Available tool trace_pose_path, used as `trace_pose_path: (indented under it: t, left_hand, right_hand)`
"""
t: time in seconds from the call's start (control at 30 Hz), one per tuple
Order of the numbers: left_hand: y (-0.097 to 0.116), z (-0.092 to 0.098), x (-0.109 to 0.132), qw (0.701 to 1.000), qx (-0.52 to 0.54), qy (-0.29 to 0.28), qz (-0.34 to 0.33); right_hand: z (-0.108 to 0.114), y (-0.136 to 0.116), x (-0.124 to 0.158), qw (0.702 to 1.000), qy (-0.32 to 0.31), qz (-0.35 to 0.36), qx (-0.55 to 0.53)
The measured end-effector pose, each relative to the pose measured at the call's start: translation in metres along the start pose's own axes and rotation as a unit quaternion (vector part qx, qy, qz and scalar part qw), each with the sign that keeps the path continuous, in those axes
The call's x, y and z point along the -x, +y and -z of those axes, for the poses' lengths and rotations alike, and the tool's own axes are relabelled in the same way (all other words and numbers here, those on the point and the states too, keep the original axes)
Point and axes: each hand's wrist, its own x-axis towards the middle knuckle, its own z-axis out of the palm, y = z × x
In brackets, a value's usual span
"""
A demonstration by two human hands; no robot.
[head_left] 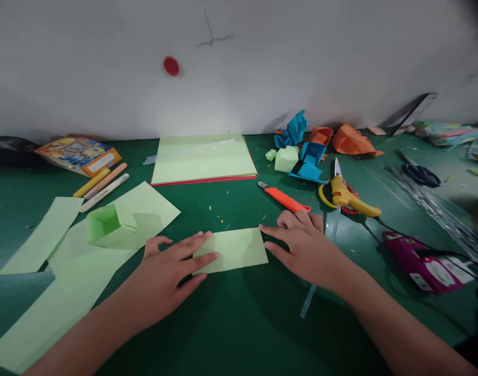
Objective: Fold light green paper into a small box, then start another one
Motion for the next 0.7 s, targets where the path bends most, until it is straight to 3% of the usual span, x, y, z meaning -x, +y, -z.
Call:
trace_pose_path:
  t: [0.17,0.43,0.57,0.7]
  left_hand:
    - [0.004,0.0,-0.003,0.999,-0.003,0.045,-0.006]
    - [0.008,0.002,-0.004,0.98,-0.071,0.152,-0.105]
    - [0.011,0.006,0.0,0.976,-0.003,0.219,-0.021]
    - [0.016,0.011,0.001,0.962,0.138,0.199,0.125]
  right_hand:
    - [-0.002,0.003,-0.001,0.999,0.005,-0.004,-0.036]
    - [0.002,0.004,-0.002,0.996,-0.016,-0.024,-0.09]
    - [-0.003,0.001,-0.004,0.993,0.016,-0.062,-0.103]
    - [-0.007,-0.009,-0.006,0.989,0.002,-0.043,-0.138]
